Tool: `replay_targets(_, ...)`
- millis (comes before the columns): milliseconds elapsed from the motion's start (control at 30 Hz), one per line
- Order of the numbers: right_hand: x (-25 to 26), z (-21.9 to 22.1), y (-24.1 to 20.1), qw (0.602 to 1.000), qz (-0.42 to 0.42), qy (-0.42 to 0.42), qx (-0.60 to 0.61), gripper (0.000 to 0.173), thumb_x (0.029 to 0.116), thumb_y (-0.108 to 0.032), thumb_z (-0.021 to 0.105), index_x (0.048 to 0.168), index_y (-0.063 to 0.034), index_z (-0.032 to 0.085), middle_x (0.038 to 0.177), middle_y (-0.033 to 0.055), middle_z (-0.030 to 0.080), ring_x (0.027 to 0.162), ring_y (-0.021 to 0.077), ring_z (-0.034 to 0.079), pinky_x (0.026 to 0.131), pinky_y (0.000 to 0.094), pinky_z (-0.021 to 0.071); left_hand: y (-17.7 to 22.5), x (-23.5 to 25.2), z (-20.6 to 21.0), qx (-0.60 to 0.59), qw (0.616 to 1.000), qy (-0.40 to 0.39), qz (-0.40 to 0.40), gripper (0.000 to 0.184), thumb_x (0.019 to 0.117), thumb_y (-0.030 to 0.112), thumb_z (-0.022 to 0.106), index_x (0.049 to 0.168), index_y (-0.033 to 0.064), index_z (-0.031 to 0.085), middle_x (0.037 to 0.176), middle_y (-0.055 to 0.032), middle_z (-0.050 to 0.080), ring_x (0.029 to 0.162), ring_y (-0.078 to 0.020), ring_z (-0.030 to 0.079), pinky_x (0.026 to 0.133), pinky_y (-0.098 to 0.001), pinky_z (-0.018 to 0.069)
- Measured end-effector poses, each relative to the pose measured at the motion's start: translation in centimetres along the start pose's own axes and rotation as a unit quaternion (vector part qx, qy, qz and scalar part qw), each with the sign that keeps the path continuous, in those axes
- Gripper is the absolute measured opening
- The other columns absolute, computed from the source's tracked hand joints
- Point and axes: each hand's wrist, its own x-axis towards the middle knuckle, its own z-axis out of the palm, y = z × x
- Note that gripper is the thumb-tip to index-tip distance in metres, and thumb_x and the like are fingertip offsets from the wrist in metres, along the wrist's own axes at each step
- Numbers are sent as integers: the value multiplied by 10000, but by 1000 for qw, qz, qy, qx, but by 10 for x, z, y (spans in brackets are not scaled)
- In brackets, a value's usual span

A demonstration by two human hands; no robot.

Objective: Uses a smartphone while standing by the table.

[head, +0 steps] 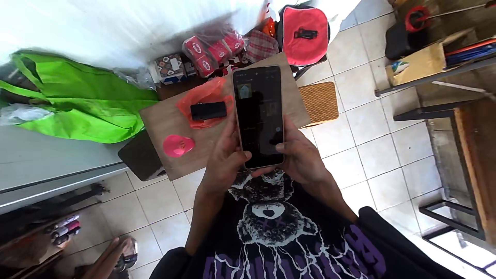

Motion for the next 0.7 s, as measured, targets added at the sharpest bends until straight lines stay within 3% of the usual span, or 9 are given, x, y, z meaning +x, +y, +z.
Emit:
replay_targets(200,-2,0,0,1000,-7,7,-6,595,1022,-48,369,1561,-281,270,1303,179,608,1058,374,714,709,570,653,1,4,4,20,1000,5,7,843,872,16,495,1634,218,196,1422,-84,559,1148,-171,640,900,-373,588)
replay_targets(433,-2,3,-2,999,-8,45,-28,558,1064,-39,356,1561,-287,301,1261,174,636,999,365,734,677,557,658,0,8,9,25,1000,9,11,858,874,7,512,1639,232,195,1455,-69,532,1192,-169,619,968,-383,563)
replay_targets(567,-2,4,-3,998,-2,53,-39,616,1026,29,458,1549,-258,304,1238,184,645,967,366,742,683,538,665,1,8,10,37,999,11,11,850,866,21,513,1634,224,210,1450,-72,538,1180,-169,625,948,-372,570)
replay_targets(700,-2,6,-4,996,-1,71,-56,649,1012,56,475,1557,-245,291,1221,180,654,934,355,750,652,521,667,0,9,10,40,999,4,19,867,863,16,512,1640,226,190,1459,-69,534,1189,-165,622,959,-368,566)
